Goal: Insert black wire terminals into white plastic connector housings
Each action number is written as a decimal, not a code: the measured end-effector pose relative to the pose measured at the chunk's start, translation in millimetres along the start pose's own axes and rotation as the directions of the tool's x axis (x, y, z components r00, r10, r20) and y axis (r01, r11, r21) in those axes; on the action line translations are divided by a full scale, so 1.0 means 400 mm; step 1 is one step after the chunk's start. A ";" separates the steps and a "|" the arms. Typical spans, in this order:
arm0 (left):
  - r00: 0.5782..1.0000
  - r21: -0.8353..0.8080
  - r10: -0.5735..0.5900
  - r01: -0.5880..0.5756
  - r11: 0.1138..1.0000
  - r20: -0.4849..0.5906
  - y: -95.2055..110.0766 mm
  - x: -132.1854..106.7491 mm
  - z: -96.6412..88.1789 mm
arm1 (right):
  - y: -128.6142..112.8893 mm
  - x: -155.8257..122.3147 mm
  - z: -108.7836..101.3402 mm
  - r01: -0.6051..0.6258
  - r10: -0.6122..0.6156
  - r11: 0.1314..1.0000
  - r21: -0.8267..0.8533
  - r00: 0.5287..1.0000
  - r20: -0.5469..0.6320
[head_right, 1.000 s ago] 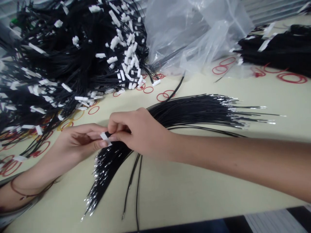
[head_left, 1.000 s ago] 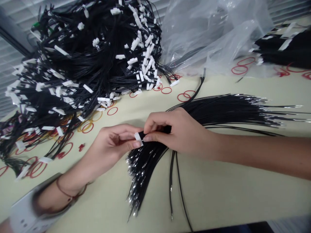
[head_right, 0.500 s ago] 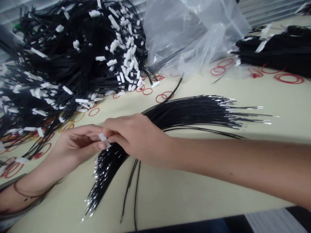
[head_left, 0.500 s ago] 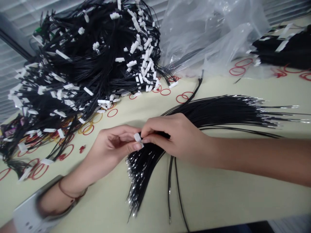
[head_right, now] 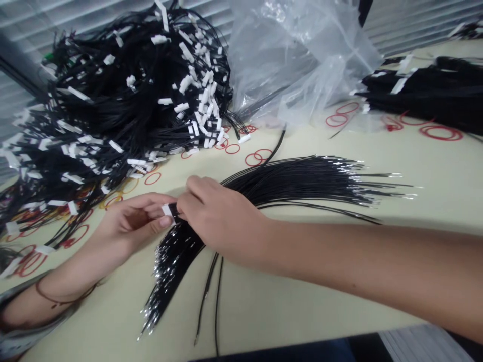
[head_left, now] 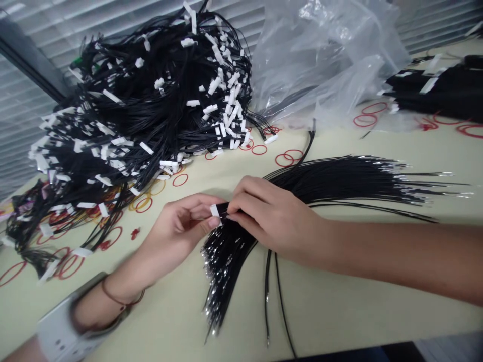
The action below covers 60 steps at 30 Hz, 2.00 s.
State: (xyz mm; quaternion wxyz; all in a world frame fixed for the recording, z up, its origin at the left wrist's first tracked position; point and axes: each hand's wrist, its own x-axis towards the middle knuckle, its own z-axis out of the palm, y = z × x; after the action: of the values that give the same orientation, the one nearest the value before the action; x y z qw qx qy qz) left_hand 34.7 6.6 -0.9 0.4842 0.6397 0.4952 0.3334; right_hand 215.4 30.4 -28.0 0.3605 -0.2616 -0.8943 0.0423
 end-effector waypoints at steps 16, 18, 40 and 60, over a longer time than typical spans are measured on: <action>1.000 -0.141 0.000 0.003 0.990 0.024 -0.002 -0.004 -0.001 | -0.001 -0.005 -0.006 0.151 -0.164 0.962 -0.226 0.986 -0.041; 1.000 -0.101 0.020 -0.018 0.995 0.014 -0.001 -0.005 0.002 | -0.001 -0.006 -0.003 0.125 -0.137 0.957 -0.263 0.990 -0.027; 0.999 0.014 0.039 -0.039 0.999 -0.010 0.003 0.005 0.007 | -0.002 0.003 -0.013 0.125 -0.123 0.989 -0.082 0.992 0.034; 0.997 -0.044 -0.071 0.070 0.997 -0.013 -0.003 0.009 -0.022 | 0.023 0.002 -0.032 -0.143 0.090 0.966 0.215 0.967 0.238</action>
State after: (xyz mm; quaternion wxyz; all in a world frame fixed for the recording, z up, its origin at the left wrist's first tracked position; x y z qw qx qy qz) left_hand 27.5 12.4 0.4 0.5059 0.6086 0.5135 0.3316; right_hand 227.6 37.3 -20.3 0.2810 -0.2640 -0.9014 0.1968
